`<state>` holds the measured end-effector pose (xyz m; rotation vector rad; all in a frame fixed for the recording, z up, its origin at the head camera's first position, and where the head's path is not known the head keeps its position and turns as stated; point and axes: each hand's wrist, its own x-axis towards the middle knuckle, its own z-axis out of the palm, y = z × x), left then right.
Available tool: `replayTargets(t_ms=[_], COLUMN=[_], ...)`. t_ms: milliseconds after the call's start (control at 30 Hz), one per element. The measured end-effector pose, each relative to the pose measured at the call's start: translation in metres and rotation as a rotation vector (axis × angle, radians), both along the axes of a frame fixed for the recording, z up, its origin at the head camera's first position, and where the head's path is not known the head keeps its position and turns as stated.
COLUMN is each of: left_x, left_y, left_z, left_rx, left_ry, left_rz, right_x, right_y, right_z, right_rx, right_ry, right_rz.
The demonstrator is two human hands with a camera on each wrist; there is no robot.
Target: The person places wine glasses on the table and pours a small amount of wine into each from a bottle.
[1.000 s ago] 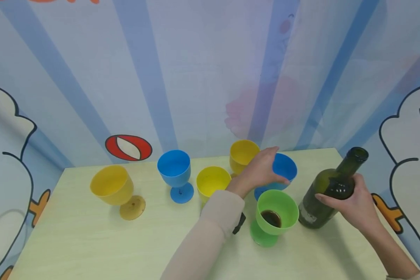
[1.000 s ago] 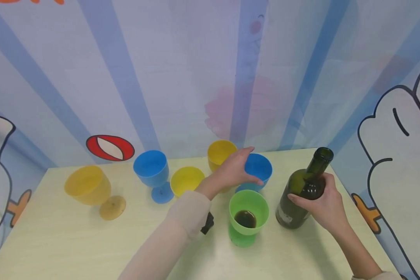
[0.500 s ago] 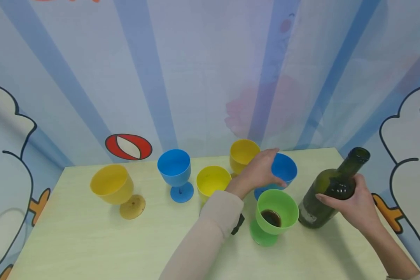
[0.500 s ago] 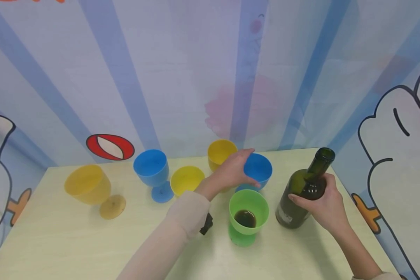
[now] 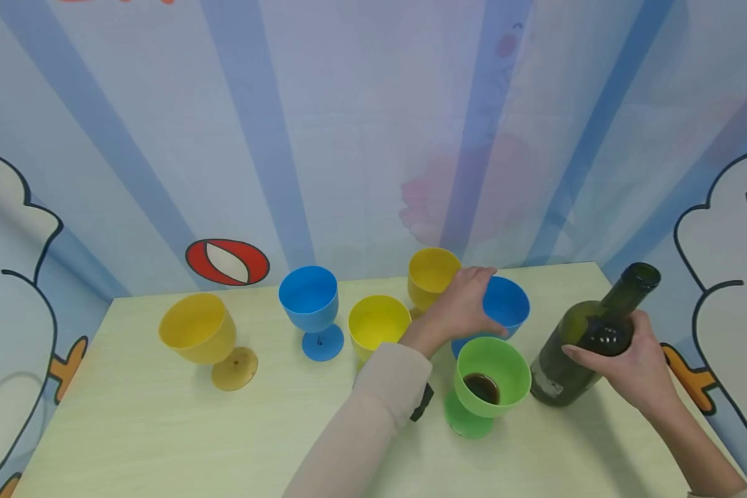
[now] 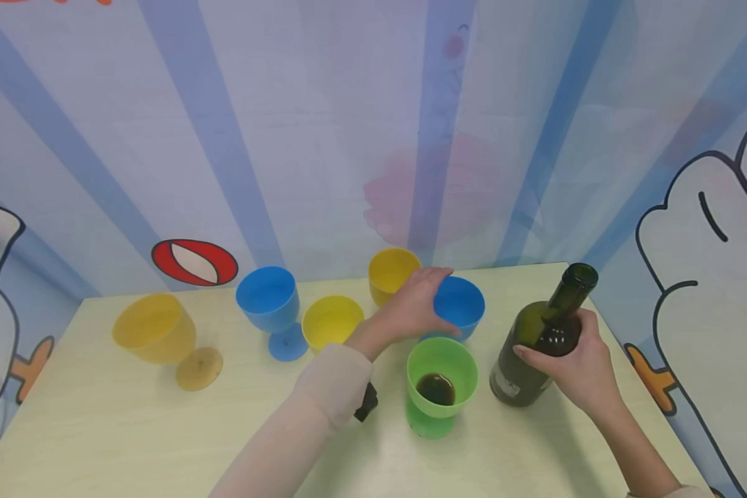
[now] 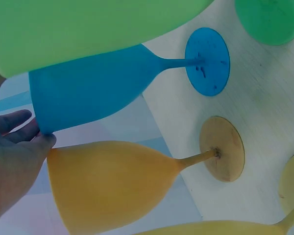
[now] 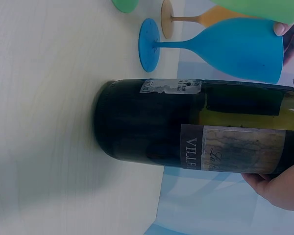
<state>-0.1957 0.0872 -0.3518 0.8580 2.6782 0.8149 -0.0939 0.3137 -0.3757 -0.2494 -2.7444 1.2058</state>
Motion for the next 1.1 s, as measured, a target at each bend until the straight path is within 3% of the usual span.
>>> replayTargets(t_ms=[267,433,733,867,1100], left_x=[0.002,0.007,0.015,0.019,0.025], left_y=[-0.004,-0.007,-0.019,-0.025,-0.037], left_z=[0.01,0.019,0.034,0.041,0.054], left_rx=[0.144,0.255,0.464,0.55,0.607], left_ry=[-0.025,-0.082,-0.151,-0.155,-0.114], left_rz=[0.049,0.069,0.165,0.18,0.216], right_x=[0.001,0.0,0.0,0.0,-0.001], right_y=[0.001,0.0,-0.001,-0.001,-0.003], right_z=[-0.001,-0.002,-0.001,0.0,0.0], right_rx=[-0.015,-0.002,0.009,0.014,0.025], right_ry=[-0.001,-0.009,0.0,-0.005,0.001], right_rz=[-0.002,-0.006,-0.001,-0.003,0.001])
